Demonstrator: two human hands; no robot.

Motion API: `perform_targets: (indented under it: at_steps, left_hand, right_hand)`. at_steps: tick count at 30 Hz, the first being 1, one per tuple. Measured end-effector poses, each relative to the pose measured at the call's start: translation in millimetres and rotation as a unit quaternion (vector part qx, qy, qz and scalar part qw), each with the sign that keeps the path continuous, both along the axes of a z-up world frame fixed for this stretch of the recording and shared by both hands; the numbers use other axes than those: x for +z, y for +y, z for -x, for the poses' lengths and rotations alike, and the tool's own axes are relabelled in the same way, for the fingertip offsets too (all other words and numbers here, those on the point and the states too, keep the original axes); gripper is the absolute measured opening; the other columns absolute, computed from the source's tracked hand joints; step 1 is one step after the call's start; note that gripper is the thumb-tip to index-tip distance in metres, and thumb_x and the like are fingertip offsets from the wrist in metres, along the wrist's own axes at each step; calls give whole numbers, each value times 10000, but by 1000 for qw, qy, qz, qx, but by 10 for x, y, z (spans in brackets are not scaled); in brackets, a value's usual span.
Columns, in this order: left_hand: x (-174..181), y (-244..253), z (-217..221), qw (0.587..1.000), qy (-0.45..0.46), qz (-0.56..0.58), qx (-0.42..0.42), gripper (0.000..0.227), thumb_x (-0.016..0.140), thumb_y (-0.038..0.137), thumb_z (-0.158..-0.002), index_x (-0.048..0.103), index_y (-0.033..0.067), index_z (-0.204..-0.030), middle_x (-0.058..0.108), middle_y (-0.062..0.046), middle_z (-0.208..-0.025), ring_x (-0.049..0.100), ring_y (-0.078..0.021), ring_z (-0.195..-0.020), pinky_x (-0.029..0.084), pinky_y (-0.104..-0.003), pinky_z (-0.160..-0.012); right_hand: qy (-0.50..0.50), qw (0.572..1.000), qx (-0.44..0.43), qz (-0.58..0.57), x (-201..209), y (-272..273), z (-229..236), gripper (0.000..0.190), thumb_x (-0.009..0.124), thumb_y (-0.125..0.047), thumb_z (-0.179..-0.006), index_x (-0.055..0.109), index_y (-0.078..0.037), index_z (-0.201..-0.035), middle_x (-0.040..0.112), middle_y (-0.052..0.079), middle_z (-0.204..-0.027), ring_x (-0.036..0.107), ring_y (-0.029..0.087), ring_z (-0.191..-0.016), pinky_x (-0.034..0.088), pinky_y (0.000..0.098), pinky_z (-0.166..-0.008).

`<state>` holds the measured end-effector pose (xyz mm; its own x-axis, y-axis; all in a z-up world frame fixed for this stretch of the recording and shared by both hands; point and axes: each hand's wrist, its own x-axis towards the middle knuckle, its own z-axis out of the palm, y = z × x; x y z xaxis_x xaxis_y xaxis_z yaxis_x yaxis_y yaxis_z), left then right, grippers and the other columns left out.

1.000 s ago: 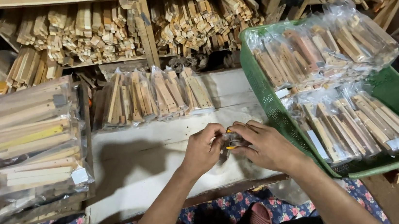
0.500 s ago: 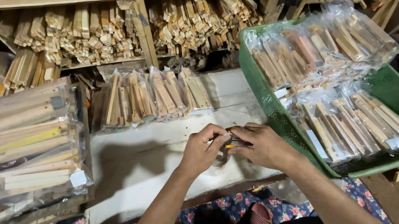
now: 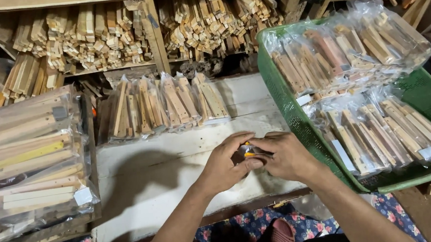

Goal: The person places wooden furniture parts into plastic bags and then puts the bags into a green crate.

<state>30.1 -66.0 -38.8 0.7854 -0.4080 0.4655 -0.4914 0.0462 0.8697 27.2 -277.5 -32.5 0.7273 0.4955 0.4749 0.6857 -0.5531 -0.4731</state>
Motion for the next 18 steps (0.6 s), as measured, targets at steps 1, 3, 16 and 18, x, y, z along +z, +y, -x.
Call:
perform_targets:
  at_steps: [1, 3, 16, 18]
  left_hand:
    - [-44, -9, -12, 1000, 1, 0, 1, 545, 819, 185, -855, 606, -48, -1298, 702, -242, -1205, 630, -453, -1205, 505, -546, -1025]
    - [-134, -42, -22, 1000, 21, 17, 3, 506, 828, 264, -862, 658, -46, -1224, 729, -216, -1146, 676, -385, -1139, 513, -512, -1003]
    - [-534, 218, -48, 947, 276, -141, 89, 340, 795, 324, -833, 666, 48, -984, 726, -127, -817, 668, -293, -825, 524, -417, -745]
    - [-383, 238, -132, 930, 321, -64, 168, 256, 808, 289, -832, 617, 122, -794, 675, -6, -630, 593, -114, -605, 500, -266, -590]
  right_hand:
    - [1, 1000, 1, 0, -99, -27, -35, 351, 783, -90, -807, 741, -45, -1152, 713, 98, -637, 664, 312, -558, 528, 391, -492]
    - [-3, 999, -4, -48, -295, -97, -88, 358, 812, -166, -805, 767, -127, -1158, 707, 66, -643, 644, 295, -537, 519, 389, -483]
    - [92, 932, -350, -30, -1112, -149, -95, 520, 773, -413, -877, 684, -66, -1254, 727, 260, -816, 711, 467, -811, 522, 578, -665]
    - [223, 894, -388, 5, -1448, -252, -61, 514, 709, -297, -885, 638, -46, -1328, 749, 264, -1067, 698, 462, -1030, 573, 584, -866]
